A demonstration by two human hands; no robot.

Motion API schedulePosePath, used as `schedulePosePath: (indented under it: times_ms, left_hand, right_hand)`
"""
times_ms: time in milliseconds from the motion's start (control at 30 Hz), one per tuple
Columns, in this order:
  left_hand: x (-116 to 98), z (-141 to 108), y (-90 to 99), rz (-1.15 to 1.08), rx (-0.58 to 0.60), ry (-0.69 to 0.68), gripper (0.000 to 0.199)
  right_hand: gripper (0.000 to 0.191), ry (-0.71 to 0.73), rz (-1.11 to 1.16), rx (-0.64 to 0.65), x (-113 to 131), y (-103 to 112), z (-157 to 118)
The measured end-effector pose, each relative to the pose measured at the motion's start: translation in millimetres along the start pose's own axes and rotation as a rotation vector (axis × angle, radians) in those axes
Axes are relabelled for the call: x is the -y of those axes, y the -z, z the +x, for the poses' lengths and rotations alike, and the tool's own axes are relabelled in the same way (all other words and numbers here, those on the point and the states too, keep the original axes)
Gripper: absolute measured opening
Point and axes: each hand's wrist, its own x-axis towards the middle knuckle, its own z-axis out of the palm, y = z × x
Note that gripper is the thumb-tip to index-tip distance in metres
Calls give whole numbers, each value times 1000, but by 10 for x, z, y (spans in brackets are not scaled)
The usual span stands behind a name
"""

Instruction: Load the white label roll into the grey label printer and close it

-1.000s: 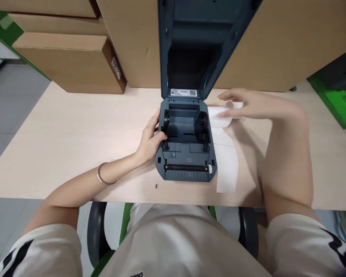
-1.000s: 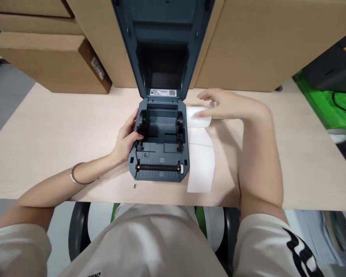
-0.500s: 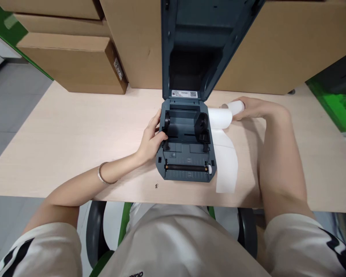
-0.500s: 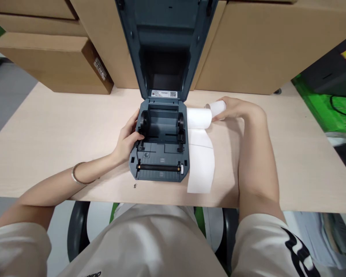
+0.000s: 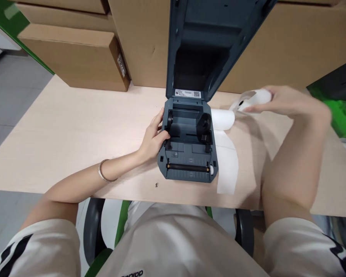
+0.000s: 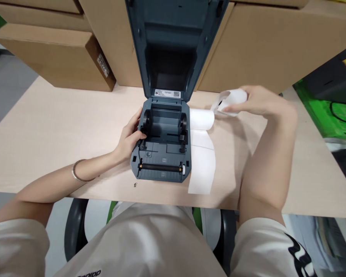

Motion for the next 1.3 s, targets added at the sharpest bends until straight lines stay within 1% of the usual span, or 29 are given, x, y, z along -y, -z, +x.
schedulePosePath:
  times_ms: [33, 100, 133, 200, 233, 267, 300, 333, 400, 467, 533, 600, 633, 733, 800, 933, 967, 1033, 1133, 1200, 1233, 1300]
  left_hand:
    - [2, 2, 0, -2, 7, -5, 99]
    - [17, 8, 7, -2, 18, -13, 100]
    - [31, 12, 13, 3, 22, -16, 100]
    - [75, 24, 33, 20, 38, -33, 101]
    - [102, 30, 44, 32, 45, -44, 101]
    - [129, 37, 55, 43, 51, -56, 101]
    - [154, 43, 64, 52, 53, -65, 101]
    - [173, 48, 71, 61, 52, -71, 101]
    - [193, 55, 73, 71, 48, -72, 101]
    - [185, 57, 63, 73, 54, -72, 101]
    - [162, 55, 47, 65, 61, -74, 102]
    - [138, 52, 32, 51, 61, -73, 103]
    - [129, 51, 26, 44, 60, -70, 104]
    - [117, 49, 14, 35, 59, -60, 104]
    - [108, 48, 7, 41, 56, -52, 103]
    - [70, 42, -17, 33, 63, -50, 100]
    - [59, 38, -26, 23, 65, -52, 99]
    - [43, 30, -45, 7, 58, -54, 95]
    - [35, 23, -63, 2, 26, -59, 92]
    - [31, 28, -64, 20, 14, -64, 93]
    - [26, 34, -60, 32, 18, -64, 95]
    - [6, 50, -50, 50, 42, -53, 102]
  right_hand:
    - [28, -39, 20, 4, 115, 55, -89]
    - [40, -77, -2, -122, 379, 97, -279]
    - [46, -36, -8, -177, 517, 74, -368]
    - [58, 163, 72, -221, 774, -59, -508]
    - [62, 268, 129, -216, 886, -162, -552]
    - [66, 346, 176, -190, 981, -281, -577]
    - [67, 390, 200, -152, 1058, -407, -583]
    - [64, 404, 199, -101, 1117, -532, -573]
    - [51, 398, 152, 6, 1179, -748, -523]
    - [38, 416, 96, 90, 1183, -886, -465]
    - [28, 462, 66, 134, 1162, -943, -426]
    - [18, 505, 63, 149, 1143, -941, -418]
    - [17, 518, 70, 158, 1139, -928, -423]
    - [26, 535, 118, 207, 1147, -888, -454]
    - [44, 539, 161, 225, 1156, -881, -475]
    - [91, 542, 271, 260, 1170, -897, -540]
    - [98, 541, 292, 278, 1180, -892, -575]
    - [105, 548, 292, 299, 1219, -856, -689]
    - [105, 559, 202, 270, 1317, -750, -951]
    - [100, 574, 107, 229, 1391, -680, -1150]
    - [92, 608, 39, 219, 1425, -655, -1244]
    - [68, 730, -147, 220, 1484, -629, -1414]
